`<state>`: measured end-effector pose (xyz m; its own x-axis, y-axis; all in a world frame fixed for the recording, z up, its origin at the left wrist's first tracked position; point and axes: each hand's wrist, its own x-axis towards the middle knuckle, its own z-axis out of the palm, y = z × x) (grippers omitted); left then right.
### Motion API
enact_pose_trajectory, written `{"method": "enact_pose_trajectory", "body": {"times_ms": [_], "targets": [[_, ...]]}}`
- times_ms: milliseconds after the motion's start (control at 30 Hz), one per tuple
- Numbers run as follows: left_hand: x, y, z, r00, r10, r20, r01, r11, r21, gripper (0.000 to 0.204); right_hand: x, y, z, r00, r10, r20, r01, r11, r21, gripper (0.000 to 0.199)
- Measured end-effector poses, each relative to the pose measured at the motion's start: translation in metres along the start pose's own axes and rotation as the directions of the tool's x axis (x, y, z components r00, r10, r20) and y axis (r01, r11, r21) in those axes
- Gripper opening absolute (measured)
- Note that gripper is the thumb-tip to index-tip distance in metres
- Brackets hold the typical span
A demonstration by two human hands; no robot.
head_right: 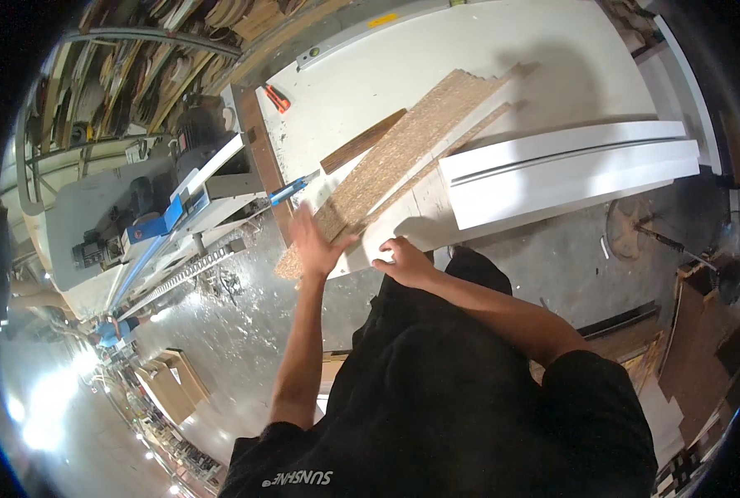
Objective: The person applies white edging strips to the sides of particle board panels, pressing them by hand and using a small blue tool to trim the excess.
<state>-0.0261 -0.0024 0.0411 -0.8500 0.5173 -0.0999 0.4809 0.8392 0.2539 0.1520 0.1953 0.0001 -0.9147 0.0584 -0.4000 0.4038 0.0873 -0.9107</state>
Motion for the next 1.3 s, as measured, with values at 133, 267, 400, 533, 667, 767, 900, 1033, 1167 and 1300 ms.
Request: {"method": "enact_pose_trajectory", "body": {"times_ms": [133, 267, 400, 533, 667, 767, 900, 1033, 1167, 1300], "targets": [[0.084, 0.092, 0.023, 0.977, 0.192, 0.090, -0.198, 0.978, 0.066, 0.160, -0.005, 0.007, -0.006, 0.995, -0.004, 0.104, 0.006, 1.000, -0.021, 0.059], [0.123, 0.135, 0.032, 0.934, 0.116, 0.337, -0.136, 0.990, 0.038, 0.153, -0.024, -0.003, -0.013, 0.997, -0.025, 0.067, 0.024, 1.000, 0.015, 0.058], [0.121, 0.153, 0.047, 0.920, 0.056, 0.387, -0.099, 0.991, 0.093, 0.144, -0.036, 0.002, -0.025, 0.999, -0.038, 0.026, 0.036, 0.997, 0.066, 0.058], [0.116, 0.162, 0.055, 0.935, 0.049, 0.352, -0.121, 0.975, 0.184, 0.142, -0.042, 0.007, -0.031, 0.999, 0.013, 0.036, -0.016, 0.997, 0.072, 0.060], [0.117, 0.164, 0.058, 0.945, 0.035, 0.326, -0.098, 0.979, 0.177, 0.142, -0.043, 0.011, -0.035, 0.999, 0.034, 0.026, -0.036, 0.995, 0.089, 0.064], [0.118, 0.161, 0.056, 0.953, 0.019, 0.303, -0.075, 0.982, 0.174, 0.139, -0.044, 0.014, -0.039, 0.999, 0.033, 0.013, -0.034, 0.996, 0.088, 0.069], [0.118, 0.141, 0.048, 0.960, 0.051, 0.277, -0.083, 0.991, 0.103, 0.138, -0.044, 0.016, -0.037, 0.998, 0.064, 0.020, -0.065, 0.997, 0.033, 0.079], [0.114, 0.149, -0.007, 0.981, 0.086, 0.176, -0.073, 0.994, -0.076, 0.136, -0.039, 0.001, -0.031, 0.993, 0.070, 0.099, -0.075, 0.996, 0.050, 0.107], [0.115, 0.120, -0.080, 0.990, 0.138, -0.002, -0.131, 0.931, -0.342, 0.124, -0.018, -0.036, 0.000, 0.989, -0.025, 0.145, 0.029, 0.999, -0.024, 0.137], [0.105, 0.103, -0.188, 0.999, -0.011, -0.052, -0.030, 0.694, -0.720, 0.116, 0.013, -0.061, 0.038, 0.963, -0.241, 0.124, 0.238, 0.970, 0.042, 0.143]]}}
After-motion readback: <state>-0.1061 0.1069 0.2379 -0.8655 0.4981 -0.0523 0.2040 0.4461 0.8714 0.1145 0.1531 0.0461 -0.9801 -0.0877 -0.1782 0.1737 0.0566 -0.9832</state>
